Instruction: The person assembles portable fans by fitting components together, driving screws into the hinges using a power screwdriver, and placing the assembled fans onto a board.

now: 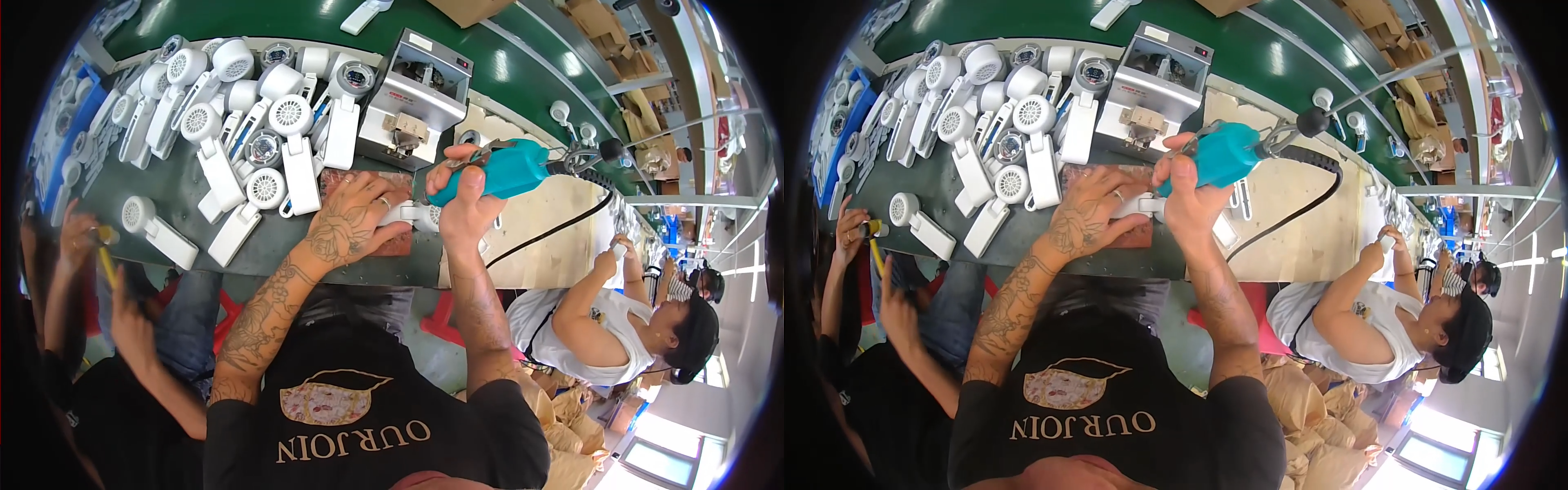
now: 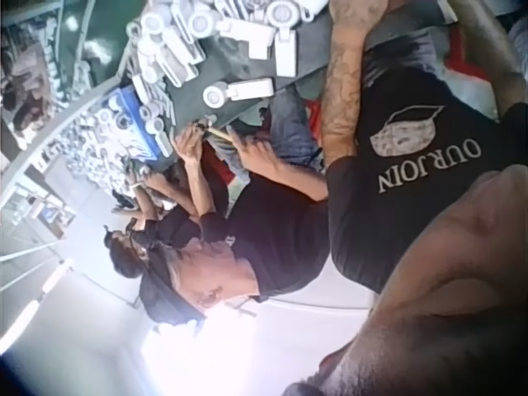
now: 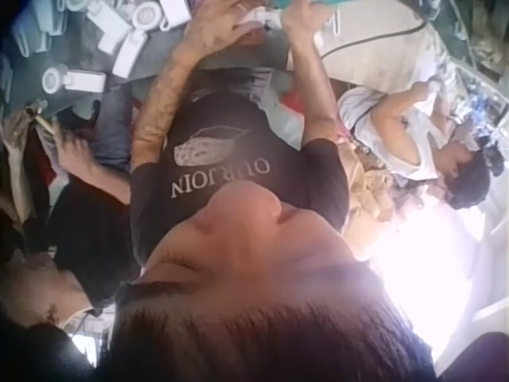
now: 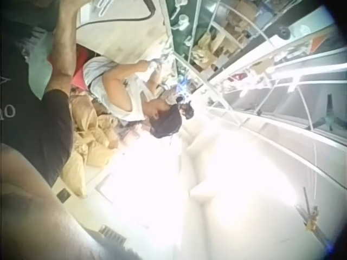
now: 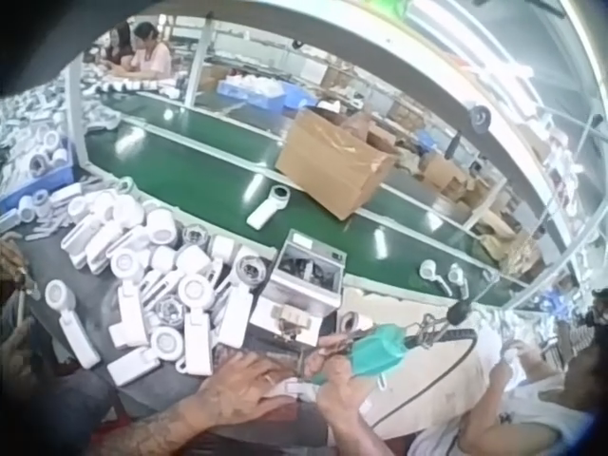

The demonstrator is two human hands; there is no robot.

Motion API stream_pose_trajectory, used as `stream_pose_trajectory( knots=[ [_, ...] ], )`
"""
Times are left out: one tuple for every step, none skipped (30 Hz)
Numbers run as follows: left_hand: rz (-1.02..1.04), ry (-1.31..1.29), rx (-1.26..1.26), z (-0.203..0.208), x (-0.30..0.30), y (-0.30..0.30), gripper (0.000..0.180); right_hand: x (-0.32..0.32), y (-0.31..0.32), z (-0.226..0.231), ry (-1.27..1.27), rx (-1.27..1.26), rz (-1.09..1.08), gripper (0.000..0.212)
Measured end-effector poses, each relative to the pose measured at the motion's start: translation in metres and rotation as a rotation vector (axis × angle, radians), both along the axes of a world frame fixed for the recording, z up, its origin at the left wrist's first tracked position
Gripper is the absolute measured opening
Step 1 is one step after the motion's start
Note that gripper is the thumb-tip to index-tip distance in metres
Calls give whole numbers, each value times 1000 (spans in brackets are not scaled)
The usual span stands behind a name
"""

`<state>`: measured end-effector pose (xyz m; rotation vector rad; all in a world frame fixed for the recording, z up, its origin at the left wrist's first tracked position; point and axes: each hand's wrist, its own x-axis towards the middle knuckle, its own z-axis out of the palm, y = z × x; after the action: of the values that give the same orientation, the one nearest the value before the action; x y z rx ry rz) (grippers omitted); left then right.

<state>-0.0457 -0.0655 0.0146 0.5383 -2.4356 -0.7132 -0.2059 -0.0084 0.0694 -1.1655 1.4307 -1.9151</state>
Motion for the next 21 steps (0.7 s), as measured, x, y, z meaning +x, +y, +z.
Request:
stream_pose_trajectory(
  knots=[
    [-1,-1,0,0,0,0,46,0,1,-2,1,-6,11,59],
    [-4,-3,-8,1,-1,0,46,0,1,-5,0,-6,10,59],
    [-6,-5,-15,1,-1,0,46,1,1,-8,-10,-2,6,57],
    [-6,-6,-14,2,-1,1,46,1,2,-12,-20,3,3,54],
    [-1,-10,-6,2,-1,2,46,0,2,-16,-22,5,3,54],
    [3,-15,2,2,-2,2,46,-1,2,-20,-29,-21,6,51],
    [1,-18,6,1,-3,3,46,-1,2,-22,-37,-46,7,48],
    [3,-12,-13,1,-4,3,46,-1,3,-23,-40,-42,4,48],
    [4,-5,-32,0,-5,3,46,0,3,-22,-13,-48,0,47],
    [5,-3,-29,-1,-4,3,46,2,2,-21,18,-54,1,45],
    [10,-17,-40,-2,-3,3,46,4,1,-22,19,-51,2,45],
    [15,-29,-51,-3,-1,2,46,6,0,-22,23,-50,4,45],
    [14,-28,-53,-2,-2,2,46,5,0,-22,25,-53,4,44],
    [15,-26,-60,-1,-3,2,46,4,0,-22,27,-55,3,44],
    [18,-24,-68,1,-3,2,46,2,0,-24,14,-41,-29,45],
    [22,-21,-72,2,-2,2,46,2,-2,-22,1,-28,-58,45],
    [3,-39,-41,2,-1,1,46,2,-3,-16,5,-32,-53,45],
    [-15,-57,-11,3,0,0,46,1,-2,-8,-20,32,-49,46],
    [-11,-52,-17,4,0,0,46,2,-3,-1,-44,95,-46,48],
    [-18,-33,7,5,-1,1,44,3,-6,4,-17,77,-74,52],
    [-26,-13,31,6,-1,1,41,2,-14,6,-13,70,-69,52]
  ],
)
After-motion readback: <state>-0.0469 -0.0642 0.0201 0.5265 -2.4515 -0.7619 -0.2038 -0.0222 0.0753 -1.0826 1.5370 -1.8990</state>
